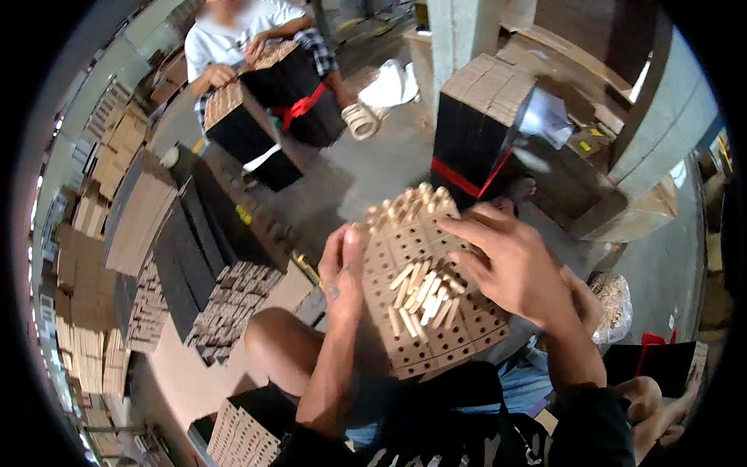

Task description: The person sits on the floor and inserts small wooden dowels into the holes of a perforated cardboard sheet. They pick up the dowels one by one and place them into the holes, gradually filling the sheet.

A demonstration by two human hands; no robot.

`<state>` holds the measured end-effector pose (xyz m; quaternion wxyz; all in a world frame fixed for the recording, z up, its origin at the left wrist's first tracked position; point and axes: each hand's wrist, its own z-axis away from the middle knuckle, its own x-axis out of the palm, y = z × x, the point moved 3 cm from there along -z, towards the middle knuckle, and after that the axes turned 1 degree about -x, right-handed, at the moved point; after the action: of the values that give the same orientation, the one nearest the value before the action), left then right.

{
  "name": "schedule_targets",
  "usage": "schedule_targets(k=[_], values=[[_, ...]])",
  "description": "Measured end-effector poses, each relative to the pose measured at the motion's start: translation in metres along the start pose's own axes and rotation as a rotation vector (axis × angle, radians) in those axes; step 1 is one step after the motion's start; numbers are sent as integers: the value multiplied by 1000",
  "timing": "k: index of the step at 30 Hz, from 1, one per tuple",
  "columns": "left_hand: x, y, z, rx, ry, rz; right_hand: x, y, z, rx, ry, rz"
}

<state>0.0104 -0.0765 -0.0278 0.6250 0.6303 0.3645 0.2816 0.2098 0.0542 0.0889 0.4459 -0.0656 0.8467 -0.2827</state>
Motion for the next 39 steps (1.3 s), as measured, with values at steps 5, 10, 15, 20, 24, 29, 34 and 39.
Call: schedule_targets(k=[5,10,15,20,24,29,34,39], values=[[-5,-5,-2,-44,-22,193,17,-9,4,64,-350,120],[5,2,-2,39,-14,7,20,-8,7,133,-346,236],[-1,-9,2,-109,-65,343,34,12,-19,170,-174,-211],[4,-1,3,-211,-113,634,91,0,-59,127,-152,-560],[3,-21,-4,-193,-45,556,96,-11,-69,-89,-84,-298],[0,-15,-5,-158,-50,477,97,-15,-61,-228,-36,-99],[-3,-22,-8,-170,-6,487,89,-24,-64,-333,-171,8],[-2,-22,-9,-146,35,443,85,-33,-66,-534,-247,139]])
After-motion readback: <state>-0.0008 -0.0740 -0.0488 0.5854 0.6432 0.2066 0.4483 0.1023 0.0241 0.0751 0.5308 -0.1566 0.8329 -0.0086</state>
